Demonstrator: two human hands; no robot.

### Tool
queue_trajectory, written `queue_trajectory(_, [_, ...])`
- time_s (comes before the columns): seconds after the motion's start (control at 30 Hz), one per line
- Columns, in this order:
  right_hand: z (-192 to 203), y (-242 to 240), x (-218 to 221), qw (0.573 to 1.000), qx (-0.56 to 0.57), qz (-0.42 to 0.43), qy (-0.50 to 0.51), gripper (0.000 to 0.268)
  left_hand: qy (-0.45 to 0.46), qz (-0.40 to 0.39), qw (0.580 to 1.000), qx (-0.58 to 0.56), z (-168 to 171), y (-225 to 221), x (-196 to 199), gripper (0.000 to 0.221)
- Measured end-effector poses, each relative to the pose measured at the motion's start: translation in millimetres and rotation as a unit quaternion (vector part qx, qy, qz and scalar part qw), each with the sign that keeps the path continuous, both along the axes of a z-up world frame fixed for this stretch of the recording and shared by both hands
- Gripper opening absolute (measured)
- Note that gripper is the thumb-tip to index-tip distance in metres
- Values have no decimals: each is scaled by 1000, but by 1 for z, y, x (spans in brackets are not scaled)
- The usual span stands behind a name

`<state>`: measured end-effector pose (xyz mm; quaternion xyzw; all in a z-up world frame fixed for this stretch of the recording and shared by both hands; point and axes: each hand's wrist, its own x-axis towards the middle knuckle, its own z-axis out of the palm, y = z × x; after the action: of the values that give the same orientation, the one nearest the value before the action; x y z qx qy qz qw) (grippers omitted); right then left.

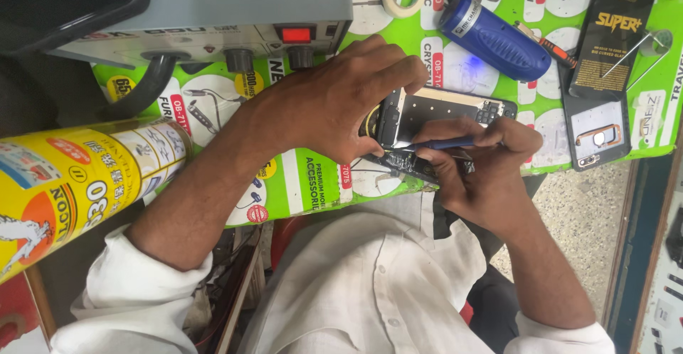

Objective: The person uses a blue heat gun to apply heat to the edges of a disassembled smartphone chassis. They then use a blue plastic spudger to pry and separate components within the device. Finally, the person picks up a black phone back cover and applies heat to its edges using the heat gun.

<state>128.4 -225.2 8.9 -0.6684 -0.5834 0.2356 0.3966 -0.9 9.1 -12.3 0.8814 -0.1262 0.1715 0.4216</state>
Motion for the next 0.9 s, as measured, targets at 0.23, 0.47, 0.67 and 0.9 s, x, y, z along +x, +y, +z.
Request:
queue_trajectory(0.23, [10, -24, 15, 998, -18, -38, -48, 60, 32, 5, 999, -13, 6, 0, -3, 82])
queue_trajectory(0.47, [4, -42, 22, 996, -5, -83, 12, 60, 42, 13, 998, -35, 4, -1, 3, 83])
queue_trajectory(0.67, [-8, -25, 3, 998, 8, -69, -13, 60, 35, 11, 998, -50, -1, 0, 2, 84])
queue_trajectory(0.9, [-19, -8, -20, 996, 53, -64, 20, 59, 41, 8, 997, -60, -2, 0, 3, 85])
